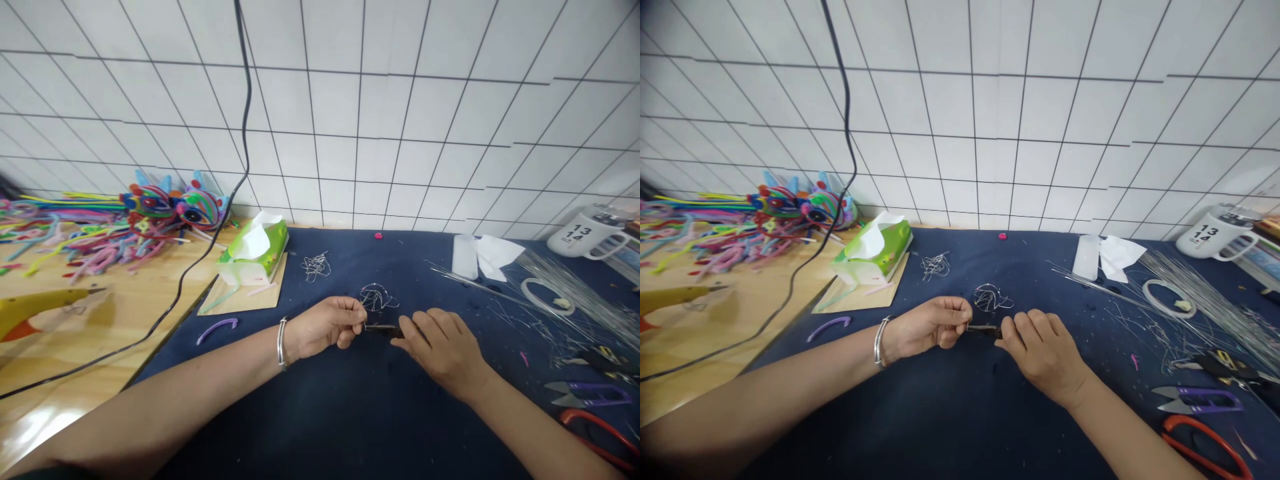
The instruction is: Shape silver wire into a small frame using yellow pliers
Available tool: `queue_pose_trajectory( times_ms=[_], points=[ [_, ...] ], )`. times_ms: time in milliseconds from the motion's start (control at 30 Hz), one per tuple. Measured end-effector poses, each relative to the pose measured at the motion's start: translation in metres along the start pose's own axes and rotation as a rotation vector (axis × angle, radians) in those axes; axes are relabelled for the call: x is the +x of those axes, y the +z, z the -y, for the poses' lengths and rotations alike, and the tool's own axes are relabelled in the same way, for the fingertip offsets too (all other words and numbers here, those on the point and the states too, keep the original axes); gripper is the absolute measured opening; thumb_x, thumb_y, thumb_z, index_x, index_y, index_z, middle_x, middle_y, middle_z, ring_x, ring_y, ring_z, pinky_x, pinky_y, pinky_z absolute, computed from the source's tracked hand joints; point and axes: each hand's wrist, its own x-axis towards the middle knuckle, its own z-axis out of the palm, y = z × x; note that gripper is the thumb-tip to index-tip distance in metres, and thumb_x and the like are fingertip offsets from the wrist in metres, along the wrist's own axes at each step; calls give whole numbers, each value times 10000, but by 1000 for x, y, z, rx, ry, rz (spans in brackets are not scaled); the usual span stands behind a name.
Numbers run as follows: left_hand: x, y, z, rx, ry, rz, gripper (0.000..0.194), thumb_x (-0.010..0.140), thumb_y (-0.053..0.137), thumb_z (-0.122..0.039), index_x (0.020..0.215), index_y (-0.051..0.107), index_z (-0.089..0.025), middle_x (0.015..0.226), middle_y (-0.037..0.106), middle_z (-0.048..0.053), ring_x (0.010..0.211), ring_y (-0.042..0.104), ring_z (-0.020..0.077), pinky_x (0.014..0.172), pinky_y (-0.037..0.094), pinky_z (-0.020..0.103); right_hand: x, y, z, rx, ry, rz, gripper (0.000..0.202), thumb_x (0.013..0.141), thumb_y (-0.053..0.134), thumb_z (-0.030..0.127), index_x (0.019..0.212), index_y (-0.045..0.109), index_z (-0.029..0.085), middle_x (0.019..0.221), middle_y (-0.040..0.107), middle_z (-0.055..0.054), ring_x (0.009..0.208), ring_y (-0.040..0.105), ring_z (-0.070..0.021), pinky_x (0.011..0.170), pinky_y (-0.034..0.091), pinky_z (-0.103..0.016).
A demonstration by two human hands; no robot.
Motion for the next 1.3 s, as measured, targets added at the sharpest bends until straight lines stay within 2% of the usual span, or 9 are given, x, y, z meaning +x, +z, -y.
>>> queue_pose_trajectory(
  times_ms=[167, 767, 1300],
  points=[
    [1, 0, 1, 5, -9, 11, 171, 740, 645, -252, 759, 544, -115, 626, 529, -7, 423, 396, 30, 425, 302, 177, 1, 1, 0, 13, -2, -50, 269, 807, 558, 361, 991, 573, 165, 835, 583, -52, 838, 482, -203, 716, 348, -337],
    [1, -2, 2, 18, -33, 11, 167, 738, 642, -244, 732, 542, -110, 608, 527, -8, 415, 389, 28, 420, 303, 172, 3, -1, 1, 27, -26, -32, 270, 806, 559, 355, 981, 578, 150, 809, 583, -47, 809, 487, -204, 690, 363, -335],
    [1, -2, 1, 19, -39, 18, 152, 746, 632, -228, 733, 541, -106, 601, 516, -6, 415, 348, 22, 415, 247, 170, 2, 0, 2, 26, -29, -43, 247, 797, 573, 359, 939, 583, 158, 762, 574, -35, 782, 480, -186, 675, 345, -320]
  ],
)
